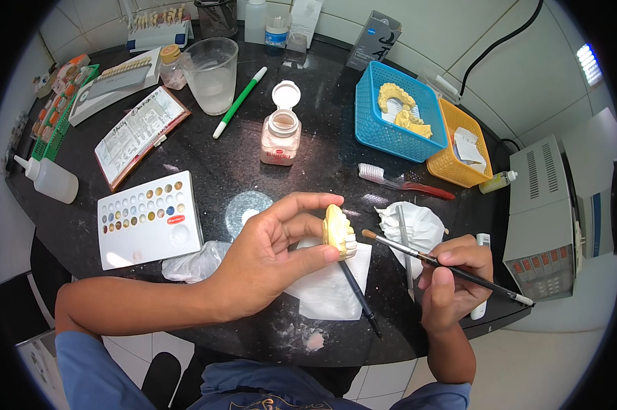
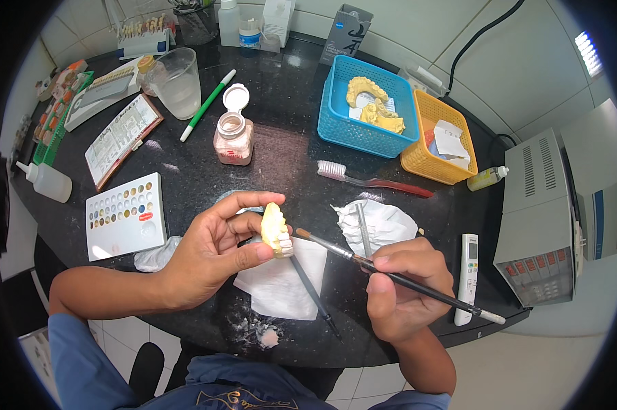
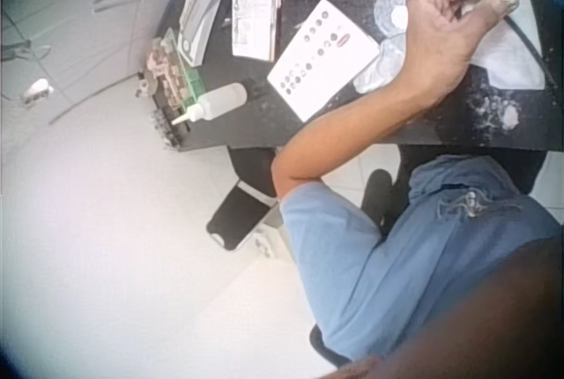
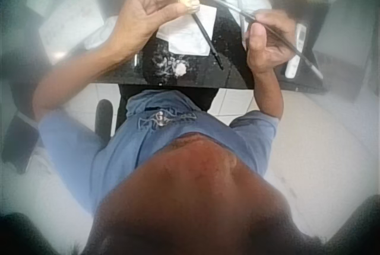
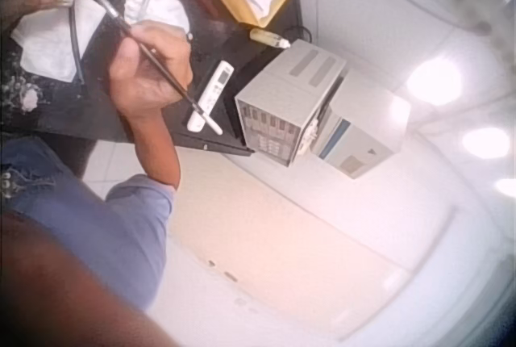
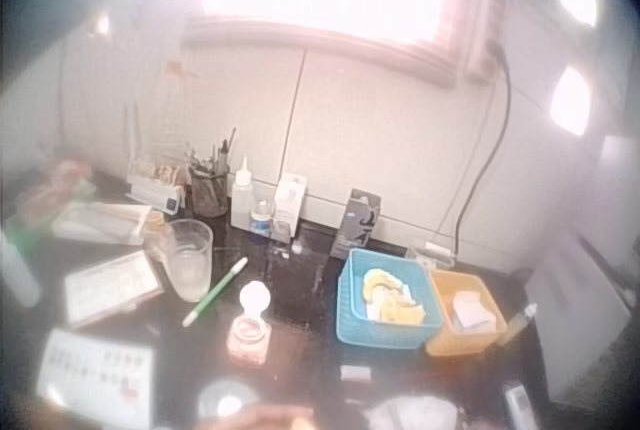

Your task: The person paints a yellow dental cast with a fine brush, applying pink and white pigments to the gum and tooth areas. They switch between a brush and a metal sculpting tool to refine the surface and blend the colors on the model.

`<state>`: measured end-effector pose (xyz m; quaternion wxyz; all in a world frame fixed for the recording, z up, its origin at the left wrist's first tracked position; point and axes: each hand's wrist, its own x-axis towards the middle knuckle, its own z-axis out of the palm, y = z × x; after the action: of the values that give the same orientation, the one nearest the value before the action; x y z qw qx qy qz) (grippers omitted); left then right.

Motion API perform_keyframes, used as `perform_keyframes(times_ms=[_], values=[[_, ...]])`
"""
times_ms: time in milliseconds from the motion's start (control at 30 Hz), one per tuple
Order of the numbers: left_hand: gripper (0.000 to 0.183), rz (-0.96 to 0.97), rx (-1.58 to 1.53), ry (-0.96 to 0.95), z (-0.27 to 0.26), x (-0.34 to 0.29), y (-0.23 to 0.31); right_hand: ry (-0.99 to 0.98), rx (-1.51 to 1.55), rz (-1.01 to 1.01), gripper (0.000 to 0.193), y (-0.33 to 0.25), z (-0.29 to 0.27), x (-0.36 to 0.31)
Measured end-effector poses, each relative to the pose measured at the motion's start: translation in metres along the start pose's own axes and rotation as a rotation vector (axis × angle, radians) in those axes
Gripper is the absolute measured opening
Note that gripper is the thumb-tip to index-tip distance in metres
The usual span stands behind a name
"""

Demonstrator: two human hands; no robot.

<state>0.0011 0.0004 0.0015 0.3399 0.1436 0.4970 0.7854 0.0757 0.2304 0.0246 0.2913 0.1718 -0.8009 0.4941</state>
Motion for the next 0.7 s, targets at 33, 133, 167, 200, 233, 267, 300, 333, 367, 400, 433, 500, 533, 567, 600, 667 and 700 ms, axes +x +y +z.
perform_keyframes(times_ms=[33, 133, 167, 200, 233, 267, 300, 333, 367, 400, 433, 500, 533, 567, 600, 667, 700], values=[[0.056, 0.001, -0.002, -0.002, 0.0, 0.0, 0.0, 0.014, 0.011, 0.004, 0.019, -0.0005, 0.0012, 0.0001], [0.056, 0.015, -0.003, -0.006, -0.0003, 0.0, -0.001, 0.022, 0.065, 0.039, 0.016, -0.0031, 0.0012, -0.0019], [0.056, 0.022, -0.002, -0.007, -0.0005, -0.0001, -0.0014, 0.02, 0.086, 0.054, 0.015, -0.0042, 0.0009, -0.0028], [0.056, 0.024, 0.0, -0.007, -0.0003, 0.0, -0.0014, 0.018, 0.092, 0.072, 0.015, -0.0054, 0.0016, -0.003], [0.056, 0.027, 0.001, -0.007, -0.0001, 0.0002, -0.0013, 0.016, 0.099, 0.09, 0.015, -0.0067, 0.0034, -0.0032], [0.056, 0.029, 0.003, -0.007, 0.0, 0.0003, -0.0013, 0.014, 0.105, 0.108, 0.015, -0.0073, 0.0046, -0.0034], [0.056, 0.028, 0.001, -0.007, -0.0001, 0.0002, -0.0014, 0.017, 0.106, 0.11, 0.015, -0.0075, 0.005, -0.0032], [0.056, 0.027, -0.001, -0.007, -0.0003, 0.0001, -0.0016, 0.021, 0.107, 0.111, 0.014, -0.0075, 0.0053, -0.0029], [0.056, 0.026, -0.003, -0.007, -0.0004, 0.0001, -0.0017, 0.024, 0.108, 0.113, 0.014, -0.0074, 0.0055, -0.0025], [0.056, 0.023, -0.001, -0.007, -0.0003, 0.0, -0.0014, 0.027, 0.098, 0.106, 0.014, -0.007, 0.0051, -0.0022], [0.056, 0.02, 0.001, -0.007, -0.0001, 0.0, -0.001, 0.03, 0.088, 0.099, 0.014, -0.0061, 0.0041, -0.002], [0.056, 0.015, 0.01, -0.004, -0.0001, 0.0, -0.0003, 0.036, 0.08, 0.086, 0.013, -0.0048, 0.0029, -0.0017], [0.056, 0.014, 0.018, -0.002, -0.0002, 0.0, 0.0, 0.039, 0.081, 0.081, 0.014, -0.0044, 0.0026, -0.0016], [0.056, 0.013, 0.025, 0.0, -0.0004, 0.0, 0.0002, 0.042, 0.083, 0.075, 0.014, -0.0038, 0.0025, -0.0015], [0.056, 0.013, 0.019, -0.003, -0.0006, 0.0, -0.0002, 0.038, 0.063, 0.064, 0.015, -0.0023, 0.0025, -0.0011], [0.056, 0.013, 0.009, -0.008, -0.0014, -0.0001, -0.0014, 0.03, 0.022, 0.042, 0.019, 0.0006, 0.0028, -0.0001], [0.056, 0.013, 0.004, -0.007, -0.0015, 0.0, -0.0014, 0.04, 0.028, 0.05, 0.019, 0.0001, 0.0036, 0.0004]])
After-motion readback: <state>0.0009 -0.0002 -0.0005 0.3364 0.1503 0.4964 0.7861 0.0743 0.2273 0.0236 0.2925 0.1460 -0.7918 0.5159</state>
